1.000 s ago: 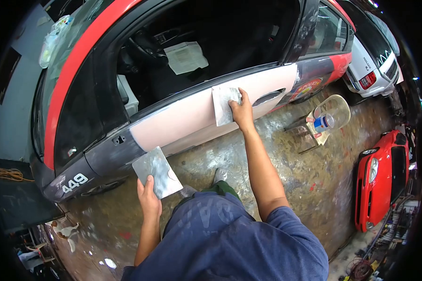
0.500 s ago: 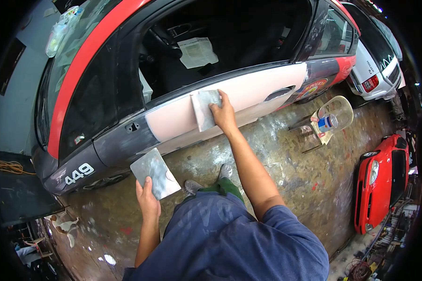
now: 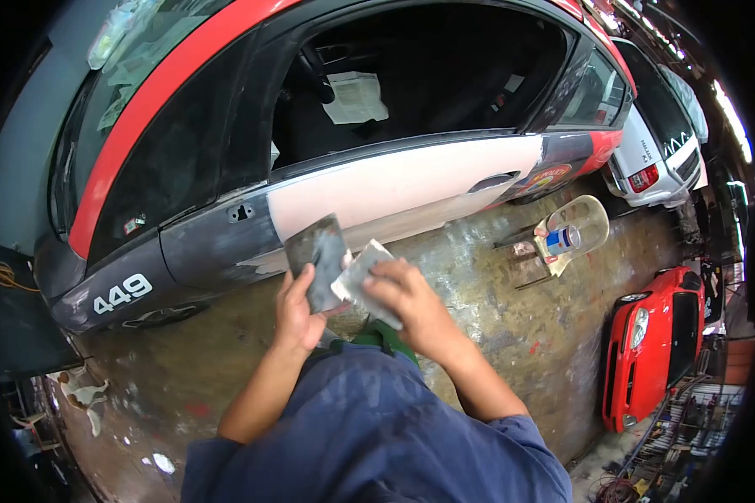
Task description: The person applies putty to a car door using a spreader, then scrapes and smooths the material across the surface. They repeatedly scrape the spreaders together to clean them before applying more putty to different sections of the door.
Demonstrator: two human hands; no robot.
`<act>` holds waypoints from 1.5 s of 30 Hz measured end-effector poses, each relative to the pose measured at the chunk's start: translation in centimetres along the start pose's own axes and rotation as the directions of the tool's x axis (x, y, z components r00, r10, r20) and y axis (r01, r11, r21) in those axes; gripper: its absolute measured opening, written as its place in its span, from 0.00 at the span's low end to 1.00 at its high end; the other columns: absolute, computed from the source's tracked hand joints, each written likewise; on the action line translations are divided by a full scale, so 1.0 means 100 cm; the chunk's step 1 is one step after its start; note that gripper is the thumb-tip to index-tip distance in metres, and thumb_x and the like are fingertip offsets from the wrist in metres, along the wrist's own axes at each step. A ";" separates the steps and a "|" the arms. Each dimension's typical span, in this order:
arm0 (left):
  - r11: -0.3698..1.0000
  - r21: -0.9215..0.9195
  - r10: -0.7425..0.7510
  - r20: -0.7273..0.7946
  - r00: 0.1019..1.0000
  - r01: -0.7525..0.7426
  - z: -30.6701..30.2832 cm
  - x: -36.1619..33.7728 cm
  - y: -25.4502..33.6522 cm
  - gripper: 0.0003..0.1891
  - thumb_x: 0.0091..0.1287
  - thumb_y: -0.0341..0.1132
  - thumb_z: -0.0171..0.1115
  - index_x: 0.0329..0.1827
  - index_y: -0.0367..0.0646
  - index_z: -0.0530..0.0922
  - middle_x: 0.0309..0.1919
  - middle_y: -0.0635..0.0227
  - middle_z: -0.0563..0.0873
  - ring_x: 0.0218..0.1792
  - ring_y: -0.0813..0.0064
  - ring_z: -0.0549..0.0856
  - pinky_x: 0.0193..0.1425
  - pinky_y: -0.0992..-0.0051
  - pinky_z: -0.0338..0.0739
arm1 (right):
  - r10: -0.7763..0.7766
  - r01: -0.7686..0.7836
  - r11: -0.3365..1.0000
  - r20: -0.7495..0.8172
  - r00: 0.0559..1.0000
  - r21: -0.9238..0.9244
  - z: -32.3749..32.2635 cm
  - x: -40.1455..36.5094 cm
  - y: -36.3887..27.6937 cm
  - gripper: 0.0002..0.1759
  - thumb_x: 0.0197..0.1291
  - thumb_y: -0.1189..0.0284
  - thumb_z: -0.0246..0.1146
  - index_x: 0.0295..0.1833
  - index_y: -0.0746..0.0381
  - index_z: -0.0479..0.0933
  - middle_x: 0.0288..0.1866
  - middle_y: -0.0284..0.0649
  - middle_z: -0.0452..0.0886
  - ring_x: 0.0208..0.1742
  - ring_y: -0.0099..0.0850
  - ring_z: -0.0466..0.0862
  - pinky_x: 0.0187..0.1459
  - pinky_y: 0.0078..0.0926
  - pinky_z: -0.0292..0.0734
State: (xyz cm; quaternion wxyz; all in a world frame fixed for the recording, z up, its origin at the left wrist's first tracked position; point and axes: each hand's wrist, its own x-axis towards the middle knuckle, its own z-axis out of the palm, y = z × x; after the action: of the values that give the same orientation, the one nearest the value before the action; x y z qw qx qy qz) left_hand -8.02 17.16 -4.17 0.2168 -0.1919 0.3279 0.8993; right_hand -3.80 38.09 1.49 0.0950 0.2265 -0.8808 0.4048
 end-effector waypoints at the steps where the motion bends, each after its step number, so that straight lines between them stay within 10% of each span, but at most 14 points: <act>1: 0.999 -0.032 -0.003 0.023 1.000 0.003 0.004 0.004 -0.007 0.20 0.78 0.37 0.60 0.71 0.48 0.73 0.60 0.63 0.85 0.61 0.62 0.86 0.63 0.55 0.83 | -0.045 0.056 0.987 0.075 0.996 -0.154 -0.004 -0.004 -0.008 0.37 0.50 0.86 0.72 0.66 0.49 0.78 0.63 0.48 0.77 0.64 0.52 0.80 0.60 0.42 0.81; 13: 1.000 0.023 -0.010 0.166 0.986 0.006 0.041 0.019 -0.032 0.22 0.78 0.31 0.58 0.73 0.40 0.71 0.63 0.60 0.83 0.62 0.65 0.84 0.65 0.58 0.83 | 0.257 -0.089 0.797 0.202 0.945 -0.597 -0.058 -0.088 0.065 0.32 0.58 0.80 0.61 0.69 0.45 0.77 0.67 0.43 0.74 0.71 0.47 0.75 0.75 0.52 0.70; 16: 0.981 0.143 0.094 0.260 0.961 -0.135 0.051 0.032 -0.016 0.22 0.78 0.28 0.57 0.74 0.37 0.69 0.63 0.60 0.82 0.63 0.68 0.83 0.68 0.62 0.79 | 0.448 -0.443 0.853 -0.047 0.893 -0.276 -0.065 -0.120 0.109 0.27 0.62 0.83 0.61 0.66 0.55 0.77 0.62 0.43 0.78 0.66 0.43 0.79 0.71 0.42 0.73; 18: 0.940 0.272 0.126 0.281 0.951 -0.205 0.054 0.036 -0.011 0.22 0.78 0.27 0.56 0.74 0.35 0.69 0.63 0.60 0.82 0.63 0.70 0.82 0.69 0.65 0.77 | 0.733 -0.680 0.680 -0.242 0.636 0.273 -0.059 -0.128 0.140 0.20 0.68 0.82 0.59 0.65 0.63 0.75 0.57 0.42 0.82 0.61 0.36 0.82 0.67 0.33 0.75; 22: 0.918 0.335 0.141 0.220 0.965 -0.211 0.053 0.043 -0.012 0.22 0.78 0.26 0.54 0.74 0.35 0.68 0.65 0.59 0.81 0.64 0.70 0.81 0.71 0.66 0.75 | 0.831 -0.342 0.502 -0.333 0.446 0.794 -0.085 -0.056 0.168 0.24 0.67 0.77 0.67 0.66 0.68 0.73 0.58 0.43 0.84 0.60 0.30 0.82 0.64 0.29 0.75; 30: 0.839 0.459 0.243 0.164 0.956 -0.292 0.068 0.068 -0.018 0.24 0.79 0.27 0.52 0.77 0.35 0.64 0.68 0.57 0.79 0.68 0.66 0.80 0.74 0.64 0.72 | 0.809 -0.509 0.442 -0.083 0.582 0.739 -0.189 0.027 0.338 0.21 0.64 0.75 0.67 0.62 0.71 0.77 0.49 0.46 0.89 0.46 0.31 0.89 0.50 0.28 0.84; 45: 0.848 0.443 0.285 0.083 0.955 -0.291 0.081 0.103 -0.032 0.24 0.79 0.27 0.53 0.77 0.34 0.65 0.68 0.58 0.79 0.68 0.68 0.79 0.74 0.64 0.72 | 0.694 -0.655 0.645 0.058 0.718 0.394 -0.239 0.062 0.432 0.17 0.65 0.71 0.69 0.55 0.69 0.81 0.43 0.38 0.88 0.40 0.25 0.86 0.47 0.26 0.81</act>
State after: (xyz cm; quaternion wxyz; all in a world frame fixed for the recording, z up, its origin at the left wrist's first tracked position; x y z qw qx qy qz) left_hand -16.57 27.56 -5.00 0.1205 -0.0786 0.5507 0.8222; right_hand -30.23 78.75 -9.66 -0.0664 -0.1240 -0.7973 0.5870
